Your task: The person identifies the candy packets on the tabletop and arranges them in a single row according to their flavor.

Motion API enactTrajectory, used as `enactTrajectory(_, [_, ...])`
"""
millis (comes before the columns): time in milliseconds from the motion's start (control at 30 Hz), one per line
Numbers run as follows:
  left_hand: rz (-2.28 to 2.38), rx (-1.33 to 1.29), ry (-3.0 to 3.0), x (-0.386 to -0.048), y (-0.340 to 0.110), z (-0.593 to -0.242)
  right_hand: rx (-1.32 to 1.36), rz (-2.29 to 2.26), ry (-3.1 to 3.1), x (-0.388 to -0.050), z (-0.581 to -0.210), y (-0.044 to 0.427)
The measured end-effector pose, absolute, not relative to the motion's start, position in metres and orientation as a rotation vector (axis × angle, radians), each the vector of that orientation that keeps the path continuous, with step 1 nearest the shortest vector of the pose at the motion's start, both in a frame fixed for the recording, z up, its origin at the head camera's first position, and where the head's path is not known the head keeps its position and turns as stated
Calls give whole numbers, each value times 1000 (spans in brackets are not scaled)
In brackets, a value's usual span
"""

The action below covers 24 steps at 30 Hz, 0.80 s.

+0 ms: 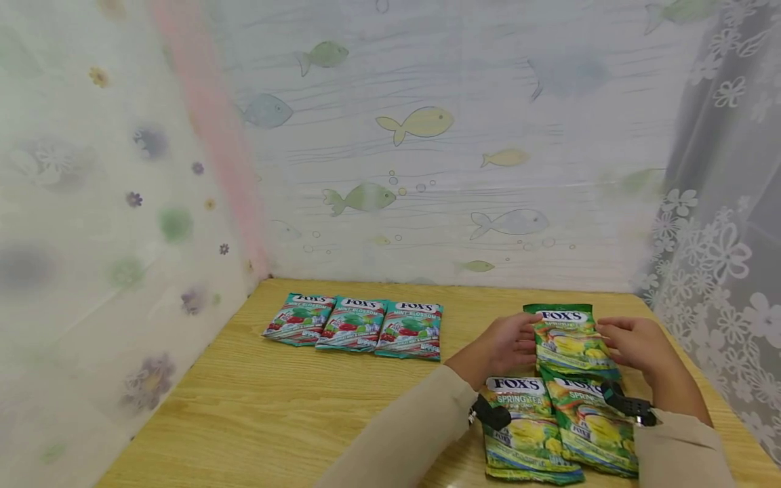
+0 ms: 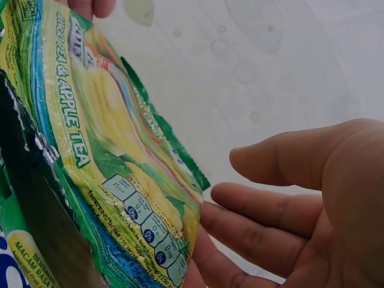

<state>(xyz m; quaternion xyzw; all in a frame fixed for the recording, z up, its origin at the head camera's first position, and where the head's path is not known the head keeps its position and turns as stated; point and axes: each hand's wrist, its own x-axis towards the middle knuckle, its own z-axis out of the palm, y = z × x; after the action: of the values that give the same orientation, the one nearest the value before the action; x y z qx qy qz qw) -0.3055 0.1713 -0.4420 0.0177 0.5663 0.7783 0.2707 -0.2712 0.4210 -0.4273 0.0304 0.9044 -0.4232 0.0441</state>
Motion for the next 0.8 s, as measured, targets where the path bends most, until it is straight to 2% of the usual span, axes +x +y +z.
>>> enactTrajectory(800, [2033,202,1729,-314,146,-411,-28,-1347,2803,-273,-409,398])
